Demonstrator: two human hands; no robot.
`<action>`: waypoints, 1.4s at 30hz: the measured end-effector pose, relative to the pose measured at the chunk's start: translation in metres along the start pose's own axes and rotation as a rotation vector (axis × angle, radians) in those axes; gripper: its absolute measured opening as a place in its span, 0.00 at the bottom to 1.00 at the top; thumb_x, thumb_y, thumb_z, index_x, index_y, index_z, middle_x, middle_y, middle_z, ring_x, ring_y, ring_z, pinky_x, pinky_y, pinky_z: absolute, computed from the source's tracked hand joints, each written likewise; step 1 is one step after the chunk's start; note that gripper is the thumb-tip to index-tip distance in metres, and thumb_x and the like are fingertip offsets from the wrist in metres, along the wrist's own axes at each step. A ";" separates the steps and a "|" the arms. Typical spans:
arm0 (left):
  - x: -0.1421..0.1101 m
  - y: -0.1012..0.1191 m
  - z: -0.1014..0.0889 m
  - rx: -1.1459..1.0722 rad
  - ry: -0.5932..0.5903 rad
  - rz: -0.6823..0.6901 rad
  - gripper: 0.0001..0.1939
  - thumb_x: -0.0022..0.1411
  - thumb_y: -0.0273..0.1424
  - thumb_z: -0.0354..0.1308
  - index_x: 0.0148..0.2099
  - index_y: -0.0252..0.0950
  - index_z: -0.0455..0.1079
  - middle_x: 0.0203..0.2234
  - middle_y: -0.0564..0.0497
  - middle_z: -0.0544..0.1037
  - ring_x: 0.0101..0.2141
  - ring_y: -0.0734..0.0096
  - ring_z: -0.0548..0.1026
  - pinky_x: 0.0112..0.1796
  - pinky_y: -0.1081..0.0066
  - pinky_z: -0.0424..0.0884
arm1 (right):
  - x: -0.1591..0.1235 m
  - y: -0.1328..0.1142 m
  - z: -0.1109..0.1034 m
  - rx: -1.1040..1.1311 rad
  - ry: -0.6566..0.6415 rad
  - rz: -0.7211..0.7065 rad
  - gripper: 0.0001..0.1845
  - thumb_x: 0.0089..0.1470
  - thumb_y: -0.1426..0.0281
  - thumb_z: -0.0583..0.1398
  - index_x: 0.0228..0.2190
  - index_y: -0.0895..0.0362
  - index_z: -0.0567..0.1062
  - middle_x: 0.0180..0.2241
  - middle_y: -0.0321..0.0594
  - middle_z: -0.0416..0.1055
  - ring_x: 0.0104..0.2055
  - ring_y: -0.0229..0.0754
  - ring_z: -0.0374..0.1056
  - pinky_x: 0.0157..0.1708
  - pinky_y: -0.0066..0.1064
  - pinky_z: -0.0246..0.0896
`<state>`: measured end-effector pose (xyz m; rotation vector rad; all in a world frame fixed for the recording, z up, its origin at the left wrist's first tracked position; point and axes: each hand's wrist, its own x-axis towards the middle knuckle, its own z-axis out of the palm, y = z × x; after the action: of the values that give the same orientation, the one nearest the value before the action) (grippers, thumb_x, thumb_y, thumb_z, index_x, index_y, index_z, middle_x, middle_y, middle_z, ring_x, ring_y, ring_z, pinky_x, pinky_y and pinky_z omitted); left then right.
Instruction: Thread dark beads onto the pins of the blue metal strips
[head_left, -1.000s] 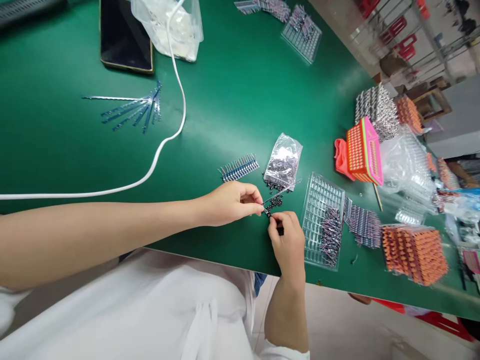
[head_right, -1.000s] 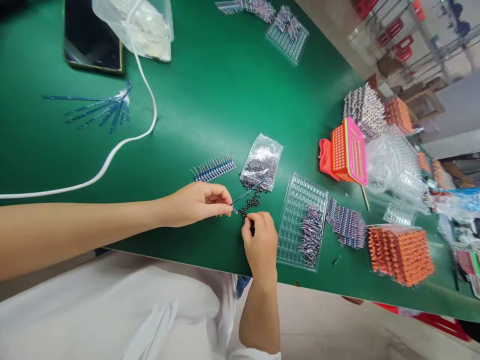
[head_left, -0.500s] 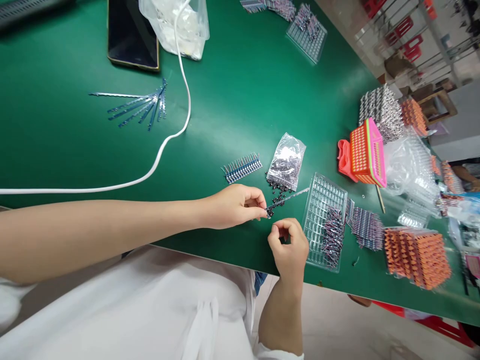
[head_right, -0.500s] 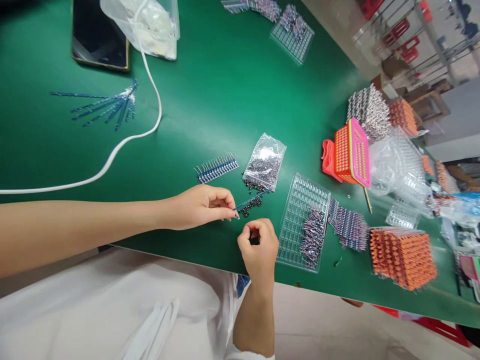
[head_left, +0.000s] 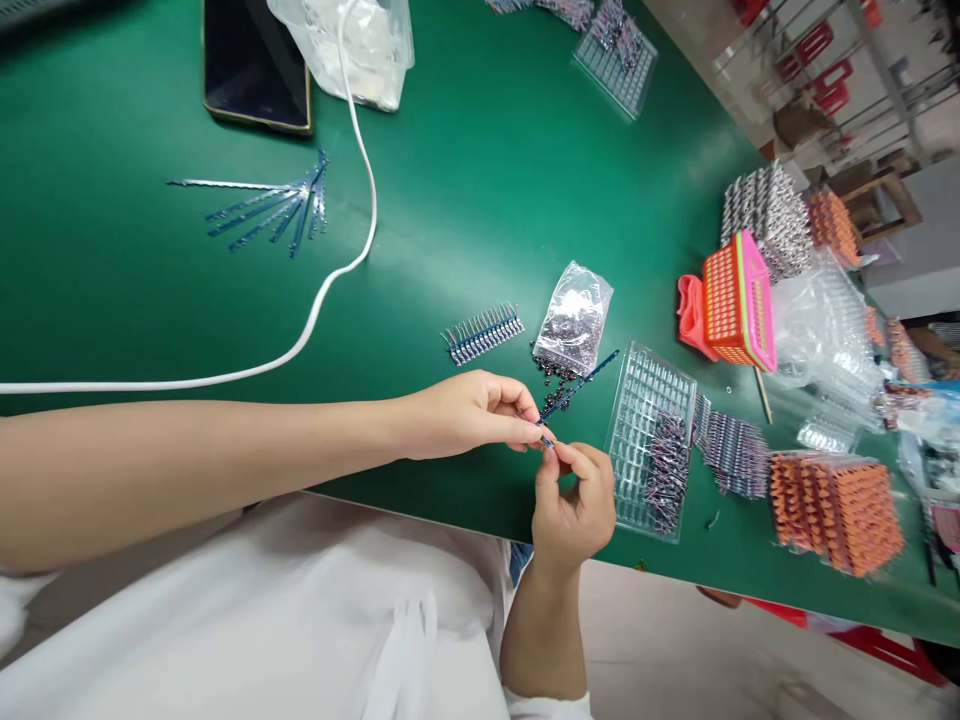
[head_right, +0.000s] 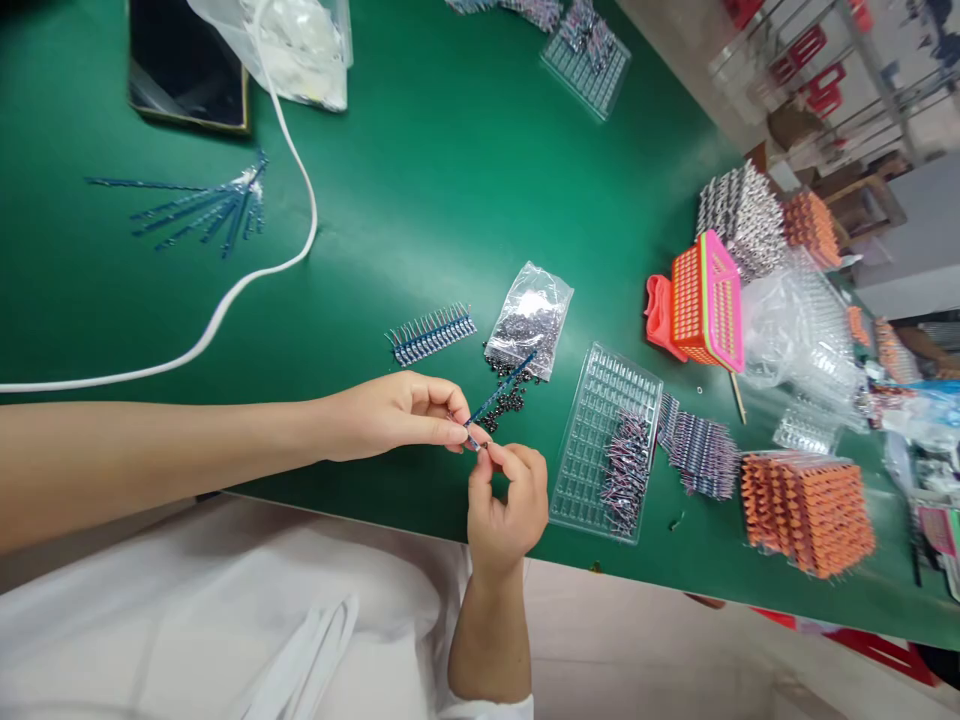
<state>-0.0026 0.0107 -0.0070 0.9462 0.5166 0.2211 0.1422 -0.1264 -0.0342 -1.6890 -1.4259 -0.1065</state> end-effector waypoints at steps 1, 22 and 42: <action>0.000 0.000 0.000 0.005 -0.001 0.001 0.10 0.56 0.34 0.66 0.34 0.35 0.70 0.33 0.51 0.80 0.39 0.66 0.79 0.47 0.63 0.71 | -0.001 0.000 0.000 0.013 -0.001 0.010 0.08 0.57 0.77 0.64 0.38 0.54 0.75 0.33 0.37 0.72 0.33 0.37 0.70 0.30 0.30 0.69; 0.000 -0.002 -0.003 0.021 -0.024 0.022 0.08 0.58 0.32 0.66 0.34 0.37 0.70 0.37 0.51 0.83 0.49 0.62 0.79 0.52 0.63 0.70 | -0.001 -0.001 0.001 0.010 -0.005 0.041 0.05 0.58 0.74 0.63 0.36 0.53 0.74 0.32 0.37 0.72 0.32 0.37 0.70 0.29 0.31 0.69; -0.002 -0.003 -0.001 0.001 -0.066 0.029 0.09 0.59 0.33 0.65 0.35 0.36 0.69 0.43 0.47 0.84 0.49 0.62 0.79 0.52 0.63 0.71 | 0.003 -0.005 0.003 0.030 0.017 0.025 0.06 0.57 0.76 0.62 0.34 0.54 0.72 0.29 0.35 0.70 0.29 0.36 0.67 0.27 0.30 0.66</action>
<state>-0.0047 0.0086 -0.0090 0.9589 0.4427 0.2152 0.1378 -0.1227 -0.0314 -1.6767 -1.3869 -0.0855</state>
